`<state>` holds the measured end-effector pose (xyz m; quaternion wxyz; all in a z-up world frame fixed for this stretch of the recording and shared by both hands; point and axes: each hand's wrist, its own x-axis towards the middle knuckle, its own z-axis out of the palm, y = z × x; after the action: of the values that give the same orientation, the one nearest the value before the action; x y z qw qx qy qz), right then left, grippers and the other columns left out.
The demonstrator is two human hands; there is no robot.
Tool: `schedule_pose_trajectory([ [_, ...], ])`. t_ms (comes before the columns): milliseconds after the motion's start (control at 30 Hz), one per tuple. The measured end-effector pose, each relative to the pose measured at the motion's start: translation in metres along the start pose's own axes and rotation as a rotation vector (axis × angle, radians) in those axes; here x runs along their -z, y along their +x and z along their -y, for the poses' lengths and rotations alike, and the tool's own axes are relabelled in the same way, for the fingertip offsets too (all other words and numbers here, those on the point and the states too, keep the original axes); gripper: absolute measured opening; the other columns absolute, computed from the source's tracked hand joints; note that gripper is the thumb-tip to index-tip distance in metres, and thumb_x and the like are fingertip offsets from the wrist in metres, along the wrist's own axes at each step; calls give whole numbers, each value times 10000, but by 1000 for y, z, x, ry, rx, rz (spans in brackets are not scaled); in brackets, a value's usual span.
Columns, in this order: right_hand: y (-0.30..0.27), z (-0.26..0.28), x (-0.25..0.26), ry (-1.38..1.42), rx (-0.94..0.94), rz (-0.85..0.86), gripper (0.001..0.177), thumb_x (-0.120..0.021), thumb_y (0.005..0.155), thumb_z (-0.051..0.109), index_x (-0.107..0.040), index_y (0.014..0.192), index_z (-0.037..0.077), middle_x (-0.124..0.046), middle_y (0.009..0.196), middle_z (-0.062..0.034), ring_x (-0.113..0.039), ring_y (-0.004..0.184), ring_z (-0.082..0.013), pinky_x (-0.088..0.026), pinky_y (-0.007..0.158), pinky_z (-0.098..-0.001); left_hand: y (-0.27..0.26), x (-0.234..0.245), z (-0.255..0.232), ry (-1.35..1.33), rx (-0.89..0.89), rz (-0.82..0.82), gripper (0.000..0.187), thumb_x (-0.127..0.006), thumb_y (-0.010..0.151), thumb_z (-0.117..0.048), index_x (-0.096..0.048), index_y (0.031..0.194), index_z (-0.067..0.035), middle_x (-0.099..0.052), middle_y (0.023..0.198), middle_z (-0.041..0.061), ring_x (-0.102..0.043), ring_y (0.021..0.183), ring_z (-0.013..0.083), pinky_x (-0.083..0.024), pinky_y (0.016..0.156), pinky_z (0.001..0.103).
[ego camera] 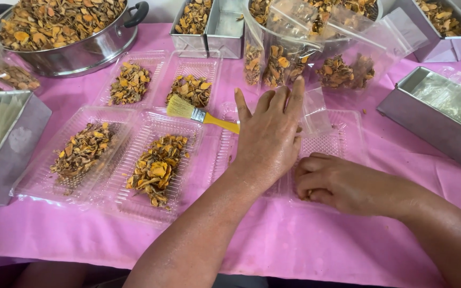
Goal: The person sorts dried pieces into plastic containers using a brush and then transfers them into a small plastic bag by hand.
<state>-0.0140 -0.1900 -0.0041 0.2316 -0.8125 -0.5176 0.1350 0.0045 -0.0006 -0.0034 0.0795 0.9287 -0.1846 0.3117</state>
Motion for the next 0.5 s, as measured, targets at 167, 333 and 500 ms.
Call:
schedule_pose_trajectory([
  [167,-22,4,28,-96,-363,176,255,-633,926,189,-760,1138,251,-700,1207,98,-619,1191,-96,-506,962,-319,1,-2,2,-35,-14,76,1117,-883,721,-338,-224,1590,-94,-550,1413,80,-531,1312,257,-204,1146,805],
  [333,-25,0,16,-237,-372,297,566,-709,824,156,-540,1356,242,-609,1225,15,-569,1140,-191,-470,951,-406,0,-1,2,-43,-21,42,1067,-918,666,-319,-340,1537,-106,-522,1421,111,-533,1313,275,-237,1132,797],
  [500,-13,7,18,-150,-520,266,260,-559,916,107,-654,1085,280,-600,1022,67,-674,845,-149,-492,815,-322,0,-1,4,-140,-13,32,973,-859,719,-183,-319,1525,-108,-490,1494,193,-519,1360,325,-220,1130,801],
])
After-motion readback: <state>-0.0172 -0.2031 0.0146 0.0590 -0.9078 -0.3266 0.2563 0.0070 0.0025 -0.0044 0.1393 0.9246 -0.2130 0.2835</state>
